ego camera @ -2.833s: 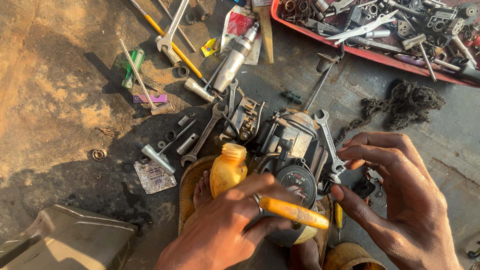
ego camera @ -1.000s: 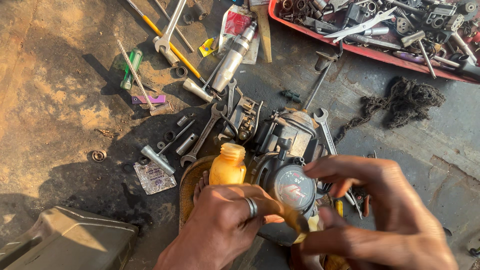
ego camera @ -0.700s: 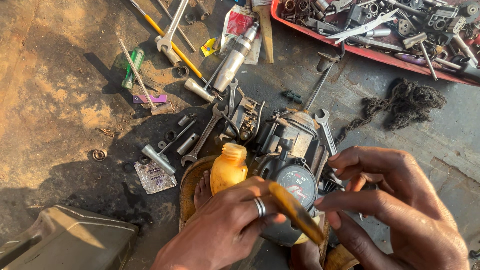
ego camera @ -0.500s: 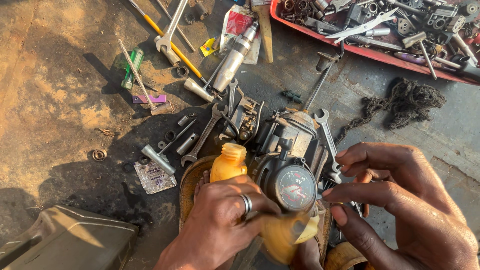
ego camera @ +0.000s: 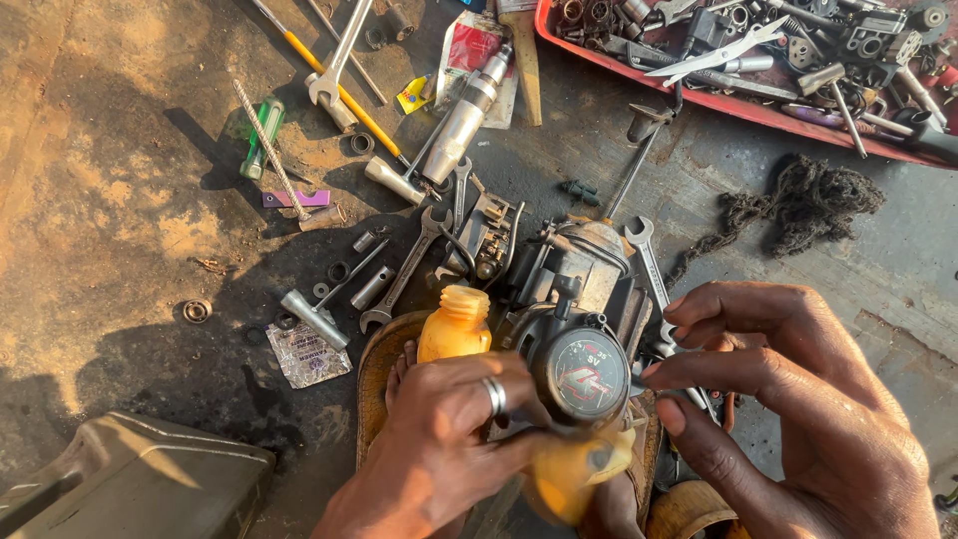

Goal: The person uses a screwdriver to remove screws from a motorcycle engine cover and then removes the cover. They then use a screwdriver to adjust a component inside the engine.

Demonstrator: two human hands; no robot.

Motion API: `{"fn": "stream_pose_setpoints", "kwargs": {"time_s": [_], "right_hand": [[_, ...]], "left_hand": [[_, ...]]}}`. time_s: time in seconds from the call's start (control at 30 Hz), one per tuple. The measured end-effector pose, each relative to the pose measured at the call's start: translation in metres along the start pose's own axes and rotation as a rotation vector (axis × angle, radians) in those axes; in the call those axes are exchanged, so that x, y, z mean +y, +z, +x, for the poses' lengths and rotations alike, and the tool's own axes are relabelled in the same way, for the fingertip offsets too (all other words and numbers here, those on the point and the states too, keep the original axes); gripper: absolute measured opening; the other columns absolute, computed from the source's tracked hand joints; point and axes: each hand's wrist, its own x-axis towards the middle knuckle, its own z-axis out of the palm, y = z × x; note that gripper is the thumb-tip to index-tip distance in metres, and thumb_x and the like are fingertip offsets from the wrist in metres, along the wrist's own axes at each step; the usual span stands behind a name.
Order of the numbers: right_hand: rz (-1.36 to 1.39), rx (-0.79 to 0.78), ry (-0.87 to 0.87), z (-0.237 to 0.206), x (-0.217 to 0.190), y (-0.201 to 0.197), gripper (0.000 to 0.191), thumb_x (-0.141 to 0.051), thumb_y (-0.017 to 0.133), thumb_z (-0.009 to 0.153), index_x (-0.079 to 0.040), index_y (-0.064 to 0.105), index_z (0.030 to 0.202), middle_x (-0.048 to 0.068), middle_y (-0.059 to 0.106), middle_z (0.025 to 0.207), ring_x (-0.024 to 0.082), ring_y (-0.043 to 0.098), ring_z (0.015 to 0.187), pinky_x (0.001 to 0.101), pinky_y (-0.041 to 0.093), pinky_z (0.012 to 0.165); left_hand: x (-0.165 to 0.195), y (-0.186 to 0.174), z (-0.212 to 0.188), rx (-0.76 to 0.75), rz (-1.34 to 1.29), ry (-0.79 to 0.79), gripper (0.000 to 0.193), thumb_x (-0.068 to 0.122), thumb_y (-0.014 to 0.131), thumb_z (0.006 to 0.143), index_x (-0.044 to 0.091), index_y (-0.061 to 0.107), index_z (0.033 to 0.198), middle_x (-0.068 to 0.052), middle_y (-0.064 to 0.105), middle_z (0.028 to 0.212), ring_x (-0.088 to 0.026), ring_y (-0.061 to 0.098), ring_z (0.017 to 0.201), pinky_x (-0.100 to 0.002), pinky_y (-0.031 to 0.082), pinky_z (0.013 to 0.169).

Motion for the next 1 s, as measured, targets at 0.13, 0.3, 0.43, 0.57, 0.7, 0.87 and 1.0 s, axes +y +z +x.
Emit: {"fn": "stream_pose_setpoints", "kwargs": {"time_s": [0.13, 0.3, 0.43, 0.57, 0.7, 0.87, 1.0], "right_hand": [[0.001, -0.008, -0.008, 0.001, 0.000, 0.001, 0.020, -0.007, 0.080, 0.076, -0.007, 0.075, 0.095, 0.012, 0.065, 0.118, 0.019, 0.065, 0.114, 0.0324, 0.057, 0.090], [0.048, 0.001, 0.031, -0.001, 0.001, 0.000, 0.020, -0.004, 0.079, 0.076, -0.006, 0.075, 0.095, 0.012, 0.064, 0.120, 0.019, 0.064, 0.115, 0.0330, 0.057, 0.090], [0.049, -0.023, 0.050, -0.001, 0.000, 0.000, 0.019, -0.003, 0.080, 0.077, -0.006, 0.076, 0.095, 0.012, 0.064, 0.122, 0.019, 0.066, 0.111, 0.0331, 0.057, 0.090], [0.048, -0.036, 0.031, 0.000, 0.002, 0.001, 0.019, -0.004, 0.080, 0.076, -0.006, 0.076, 0.095, 0.011, 0.064, 0.121, 0.019, 0.066, 0.112, 0.0329, 0.057, 0.090], [0.100, -0.015, 0.069, -0.003, 0.007, 0.002, 0.018, -0.005, 0.079, 0.077, -0.008, 0.075, 0.095, 0.010, 0.062, 0.123, 0.018, 0.066, 0.113, 0.0320, 0.059, 0.091], [0.015, -0.036, 0.076, -0.009, 0.017, 0.006, 0.028, -0.010, 0.083, 0.076, -0.010, 0.075, 0.103, 0.008, 0.063, 0.126, 0.019, 0.065, 0.118, 0.0327, 0.056, 0.088], [-0.080, -0.140, -0.008, -0.009, 0.028, 0.011, 0.081, -0.027, 0.091, 0.062, -0.009, 0.061, 0.135, 0.014, 0.054, 0.143, 0.030, 0.053, 0.139, 0.0451, 0.046, 0.109]], "left_hand": [[0.001, 0.005, -0.001, -0.094, 0.034, -0.134, 0.039, 0.020, 0.089, 0.075, 0.005, 0.071, 0.105, -0.012, 0.071, 0.100, -0.029, 0.073, 0.091, -0.037, 0.057, 0.079], [-0.007, -0.001, -0.006, -0.077, -0.036, 0.065, 0.029, -0.003, 0.066, 0.080, 0.005, 0.073, 0.107, -0.009, 0.075, 0.108, -0.028, 0.075, 0.099, -0.035, 0.059, 0.085], [-0.011, 0.003, -0.009, -0.094, -0.003, -0.187, 0.023, 0.004, 0.074, 0.081, 0.008, 0.076, 0.104, -0.005, 0.079, 0.103, -0.022, 0.079, 0.096, -0.032, 0.061, 0.080], [-0.008, 0.007, -0.007, 0.024, -0.071, -0.010, 0.035, 0.011, 0.084, 0.075, 0.003, 0.072, 0.107, -0.011, 0.074, 0.103, -0.028, 0.075, 0.096, -0.035, 0.059, 0.079], [-0.005, -0.005, -0.004, -0.078, 0.015, 0.090, 0.030, -0.005, 0.069, 0.081, 0.004, 0.072, 0.110, -0.010, 0.076, 0.108, -0.029, 0.075, 0.103, -0.037, 0.060, 0.090], [0.000, -0.006, 0.001, 0.052, 0.014, 0.076, 0.028, 0.002, 0.076, 0.074, 0.005, 0.071, 0.102, -0.011, 0.076, 0.106, -0.029, 0.075, 0.098, -0.037, 0.060, 0.083], [0.003, -0.003, 0.000, 0.007, -0.114, -0.049, 0.032, 0.012, 0.085, 0.076, 0.003, 0.068, 0.101, -0.010, 0.072, 0.098, -0.028, 0.074, 0.095, -0.039, 0.058, 0.078]]}}
